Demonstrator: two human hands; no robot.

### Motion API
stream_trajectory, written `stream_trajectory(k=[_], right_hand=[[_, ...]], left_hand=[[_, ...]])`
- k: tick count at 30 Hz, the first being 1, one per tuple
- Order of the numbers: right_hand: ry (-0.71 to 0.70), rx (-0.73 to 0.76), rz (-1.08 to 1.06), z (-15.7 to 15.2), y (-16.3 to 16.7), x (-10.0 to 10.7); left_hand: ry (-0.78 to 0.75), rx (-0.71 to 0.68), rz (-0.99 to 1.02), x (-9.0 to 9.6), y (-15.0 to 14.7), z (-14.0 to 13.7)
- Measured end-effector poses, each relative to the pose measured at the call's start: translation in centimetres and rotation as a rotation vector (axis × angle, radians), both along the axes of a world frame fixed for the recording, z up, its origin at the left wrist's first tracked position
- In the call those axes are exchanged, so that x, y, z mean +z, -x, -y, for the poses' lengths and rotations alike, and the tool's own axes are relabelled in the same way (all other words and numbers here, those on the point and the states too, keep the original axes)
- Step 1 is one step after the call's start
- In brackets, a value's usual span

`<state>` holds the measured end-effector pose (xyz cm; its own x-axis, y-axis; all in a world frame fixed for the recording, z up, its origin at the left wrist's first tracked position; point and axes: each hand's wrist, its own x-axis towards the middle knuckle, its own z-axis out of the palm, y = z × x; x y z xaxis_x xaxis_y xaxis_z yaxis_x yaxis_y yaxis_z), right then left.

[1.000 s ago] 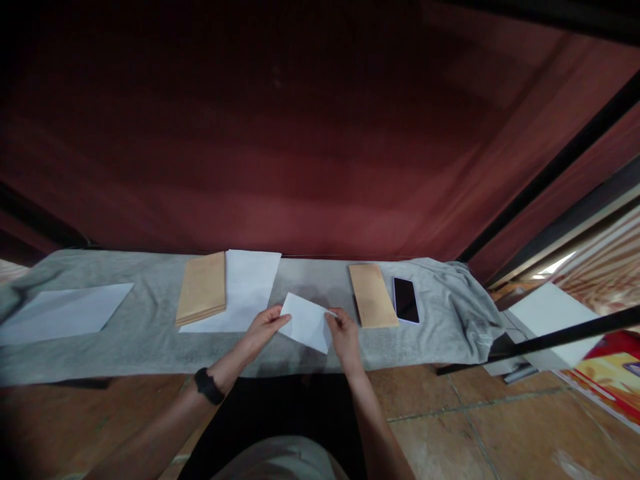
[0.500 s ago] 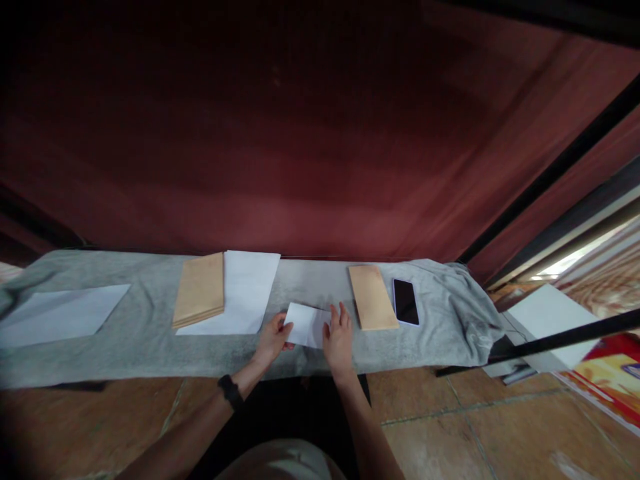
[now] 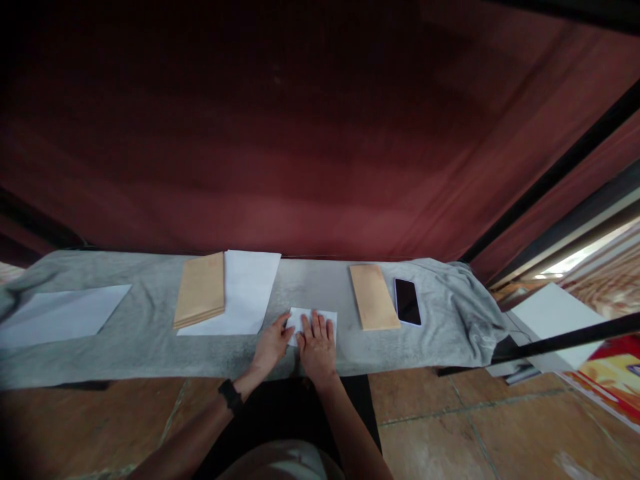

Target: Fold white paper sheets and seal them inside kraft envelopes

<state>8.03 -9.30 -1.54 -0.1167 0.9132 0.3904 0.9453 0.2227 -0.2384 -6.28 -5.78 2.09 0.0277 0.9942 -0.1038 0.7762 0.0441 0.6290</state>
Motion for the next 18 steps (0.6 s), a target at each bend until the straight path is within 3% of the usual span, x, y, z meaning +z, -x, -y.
stream_trajectory(k=[14, 18], right_hand=[[0.002, -0.112, 0.086, 0.5, -3.9, -0.8], [-0.006, -0.126, 0.092, 0.7, -4.9, -0.9]], left_hand=[[0.112, 0.012, -0.188, 1.6, -0.3, 0.4], [0.062, 0.005, -0.296, 1.4, -0.4, 0.9]])
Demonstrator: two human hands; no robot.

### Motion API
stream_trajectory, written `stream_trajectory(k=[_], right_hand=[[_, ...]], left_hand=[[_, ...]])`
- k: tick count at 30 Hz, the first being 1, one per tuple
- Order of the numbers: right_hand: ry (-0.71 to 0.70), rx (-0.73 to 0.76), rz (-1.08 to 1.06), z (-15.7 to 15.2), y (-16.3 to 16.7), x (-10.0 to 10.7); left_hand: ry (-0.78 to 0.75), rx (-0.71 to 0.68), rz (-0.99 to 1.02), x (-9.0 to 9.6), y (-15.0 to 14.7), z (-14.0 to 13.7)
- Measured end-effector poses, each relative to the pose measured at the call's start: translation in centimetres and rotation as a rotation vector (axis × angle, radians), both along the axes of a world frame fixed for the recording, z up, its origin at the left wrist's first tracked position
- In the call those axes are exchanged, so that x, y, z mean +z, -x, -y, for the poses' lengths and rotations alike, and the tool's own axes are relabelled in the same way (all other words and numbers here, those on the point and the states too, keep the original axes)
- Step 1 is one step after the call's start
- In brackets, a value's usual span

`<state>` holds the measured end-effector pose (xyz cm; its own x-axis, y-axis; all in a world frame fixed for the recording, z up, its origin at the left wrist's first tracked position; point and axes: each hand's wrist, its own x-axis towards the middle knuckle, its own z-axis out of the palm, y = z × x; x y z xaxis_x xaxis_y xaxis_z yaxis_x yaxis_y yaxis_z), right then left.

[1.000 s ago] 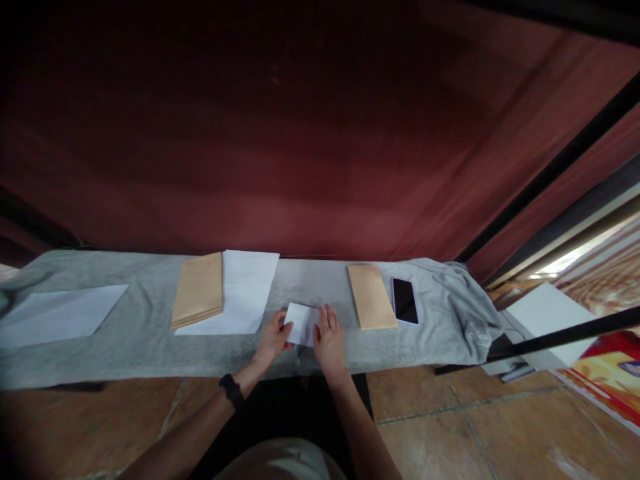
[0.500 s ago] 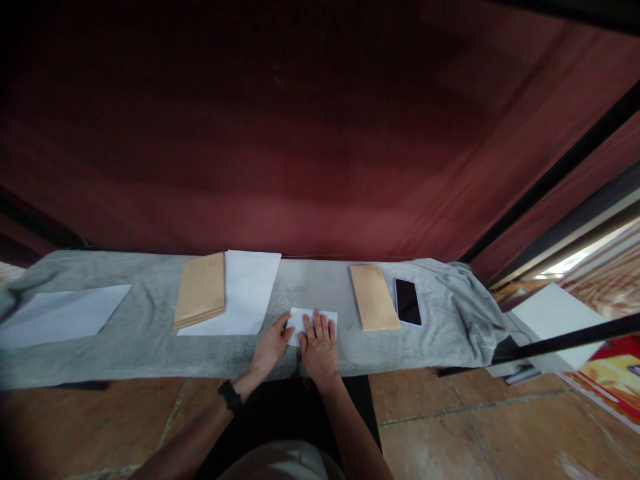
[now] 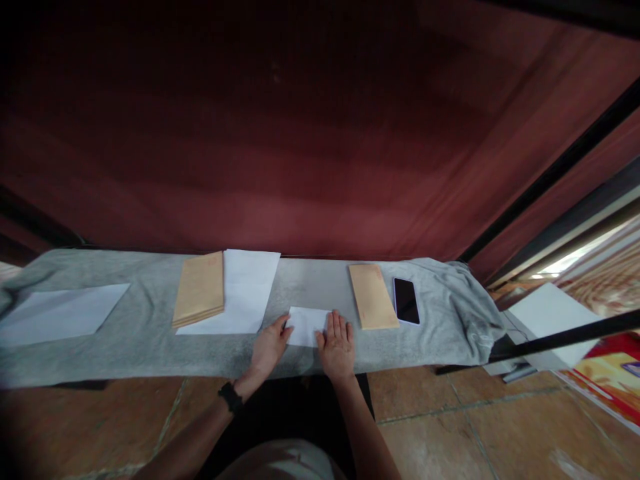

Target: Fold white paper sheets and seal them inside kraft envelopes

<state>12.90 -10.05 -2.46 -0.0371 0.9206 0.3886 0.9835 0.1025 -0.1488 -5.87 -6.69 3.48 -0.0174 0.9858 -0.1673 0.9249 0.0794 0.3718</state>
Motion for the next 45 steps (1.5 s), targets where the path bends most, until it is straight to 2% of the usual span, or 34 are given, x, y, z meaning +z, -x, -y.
stream_trajectory(k=[5, 8, 11, 16, 21, 30, 36, 42, 45], right_hand=[[-0.003, -0.016, 0.003, 0.1, -0.2, -0.1], [-0.005, -0.018, 0.0, 0.1, -0.1, -0.2], [-0.018, -0.019, -0.001, 0.2, 0.0, -0.1], [-0.001, -0.01, 0.009, 0.4, 0.0, 0.2], [0.024, -0.007, 0.022, 0.5, -0.1, 0.2], [0.01, -0.02, 0.004, 0.3, 0.0, 0.2], [0.075, -0.106, -0.055, -0.3, 1.4, 1.0], [0.094, 0.143, -0.123, -1.2, 5.0, 1.6], [0.101, 0.134, -0.114, -1.1, 5.5, 1.5]], left_hand=[[-0.131, -0.111, -0.174, -0.6, 0.3, 1.0], [-0.279, -0.232, -0.238, -0.8, 0.1, 1.2], [-0.398, -0.361, -0.188, -1.4, -1.0, 1.1], [-0.467, -0.478, -0.098, -3.1, -3.5, 0.9], [-0.498, -0.489, -0.115, -4.2, -4.0, 0.7], [-0.468, -0.381, -0.184, -4.9, -2.0, 0.1], [-0.446, -0.356, -0.205, -5.0, -1.8, 0.1], [-0.421, -0.426, -0.213, -4.8, -1.4, 0.1], [-0.403, -0.442, -0.214, -4.5, -1.4, 0.2]])
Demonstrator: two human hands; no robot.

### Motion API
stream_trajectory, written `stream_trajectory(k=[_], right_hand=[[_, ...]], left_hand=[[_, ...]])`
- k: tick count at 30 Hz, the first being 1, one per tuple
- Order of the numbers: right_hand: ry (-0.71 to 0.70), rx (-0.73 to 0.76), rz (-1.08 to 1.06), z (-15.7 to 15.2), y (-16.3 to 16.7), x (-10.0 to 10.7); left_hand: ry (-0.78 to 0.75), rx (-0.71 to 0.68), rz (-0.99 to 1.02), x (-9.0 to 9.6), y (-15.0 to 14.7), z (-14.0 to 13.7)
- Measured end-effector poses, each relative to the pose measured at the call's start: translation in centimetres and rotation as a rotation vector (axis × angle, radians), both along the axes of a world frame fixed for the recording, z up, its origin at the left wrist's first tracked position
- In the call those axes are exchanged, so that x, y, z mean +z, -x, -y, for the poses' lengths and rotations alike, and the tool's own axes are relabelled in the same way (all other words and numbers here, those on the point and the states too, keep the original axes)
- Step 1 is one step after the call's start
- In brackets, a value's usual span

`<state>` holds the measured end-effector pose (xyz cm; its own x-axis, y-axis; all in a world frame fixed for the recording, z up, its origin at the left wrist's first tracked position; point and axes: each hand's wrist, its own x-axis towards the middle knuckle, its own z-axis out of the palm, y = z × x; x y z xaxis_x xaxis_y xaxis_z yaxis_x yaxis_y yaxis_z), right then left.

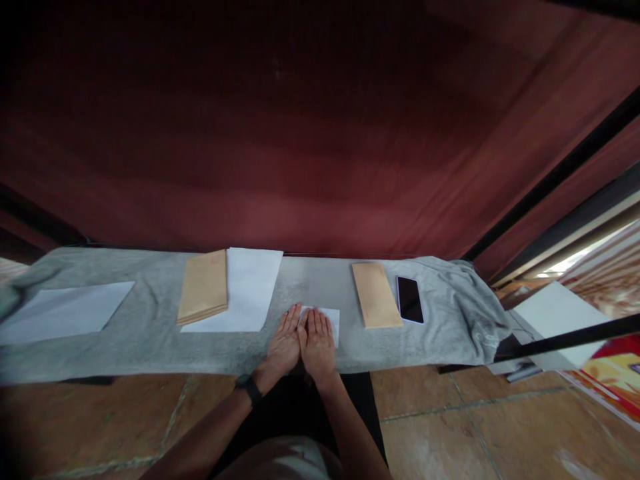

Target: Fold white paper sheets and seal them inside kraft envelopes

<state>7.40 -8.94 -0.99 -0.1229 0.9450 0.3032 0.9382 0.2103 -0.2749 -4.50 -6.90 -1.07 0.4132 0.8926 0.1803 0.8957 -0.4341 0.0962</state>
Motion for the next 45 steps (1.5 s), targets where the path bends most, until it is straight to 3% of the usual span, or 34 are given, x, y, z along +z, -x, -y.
stream_trajectory(k=[15, 38, 45], right_hand=[[-0.136, -0.086, 0.069, 1.2, -2.6, -1.6], [-0.183, -0.181, 0.109, 3.2, -6.2, -2.8], [-0.109, -0.123, 0.059, 1.9, -5.4, -1.7]], left_hand=[[-0.044, 0.04, 0.035, 0.4, 0.8, 0.6], [-0.086, 0.106, 0.103, -0.4, 2.7, 1.9], [0.013, 0.068, 0.156, 0.3, 2.9, 0.1]])
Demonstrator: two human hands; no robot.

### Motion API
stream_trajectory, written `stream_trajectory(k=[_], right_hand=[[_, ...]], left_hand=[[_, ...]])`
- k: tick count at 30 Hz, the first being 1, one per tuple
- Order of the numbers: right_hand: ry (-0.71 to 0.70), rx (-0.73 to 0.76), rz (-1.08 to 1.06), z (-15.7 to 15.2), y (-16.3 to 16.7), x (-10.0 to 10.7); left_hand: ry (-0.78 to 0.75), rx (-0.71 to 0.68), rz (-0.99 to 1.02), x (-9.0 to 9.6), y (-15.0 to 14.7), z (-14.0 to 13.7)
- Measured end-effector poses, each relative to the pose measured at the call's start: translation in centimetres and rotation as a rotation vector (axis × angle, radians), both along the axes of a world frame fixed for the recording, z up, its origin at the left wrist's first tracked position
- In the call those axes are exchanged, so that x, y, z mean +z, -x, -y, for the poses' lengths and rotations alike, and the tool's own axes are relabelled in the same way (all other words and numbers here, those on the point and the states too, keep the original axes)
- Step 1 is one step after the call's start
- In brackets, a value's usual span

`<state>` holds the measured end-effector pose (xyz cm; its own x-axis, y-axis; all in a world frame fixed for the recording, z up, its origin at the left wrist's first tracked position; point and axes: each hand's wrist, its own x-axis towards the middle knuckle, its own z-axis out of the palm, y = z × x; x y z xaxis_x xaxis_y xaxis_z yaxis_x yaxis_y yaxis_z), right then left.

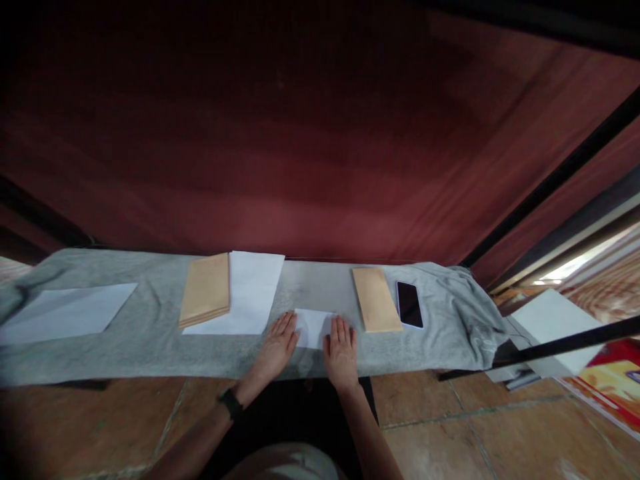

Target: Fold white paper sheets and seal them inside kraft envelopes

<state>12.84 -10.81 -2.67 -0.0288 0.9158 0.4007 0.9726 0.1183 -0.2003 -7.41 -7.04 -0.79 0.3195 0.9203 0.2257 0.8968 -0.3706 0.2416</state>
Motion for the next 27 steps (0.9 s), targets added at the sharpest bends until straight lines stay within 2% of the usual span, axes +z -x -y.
stream_trajectory(k=[6, 9, 12, 16, 20, 23, 27], right_hand=[[0.151, 0.095, -0.002, -3.6, 0.1, 2.8], [0.163, 0.094, 0.001, -4.1, 0.3, 3.1], [0.121, 0.111, -0.018, -3.1, 1.1, 2.5], [0.052, 0.175, -0.057, -0.1, 3.1, 1.6], [0.044, 0.171, -0.089, 2.3, 5.2, 2.4], [0.069, 0.107, -0.14, 2.5, 5.9, 4.0], [0.068, 0.083, -0.412, 1.4, 5.0, 7.1]], left_hand=[[0.113, -0.083, -0.026, 2.2, -1.3, -3.2], [0.153, -0.069, 0.005, 3.0, -2.0, -4.2], [0.231, -0.039, 0.137, 3.6, -2.2, -4.7], [0.362, 0.036, 0.346, 3.9, -1.9, -5.2], [0.468, 0.113, 0.529, 4.0, -1.9, -4.9], [0.572, 0.165, 0.827, 4.8, -2.2, -4.0], [0.79, 0.229, 1.5, 6.8, -2.4, -3.2]])
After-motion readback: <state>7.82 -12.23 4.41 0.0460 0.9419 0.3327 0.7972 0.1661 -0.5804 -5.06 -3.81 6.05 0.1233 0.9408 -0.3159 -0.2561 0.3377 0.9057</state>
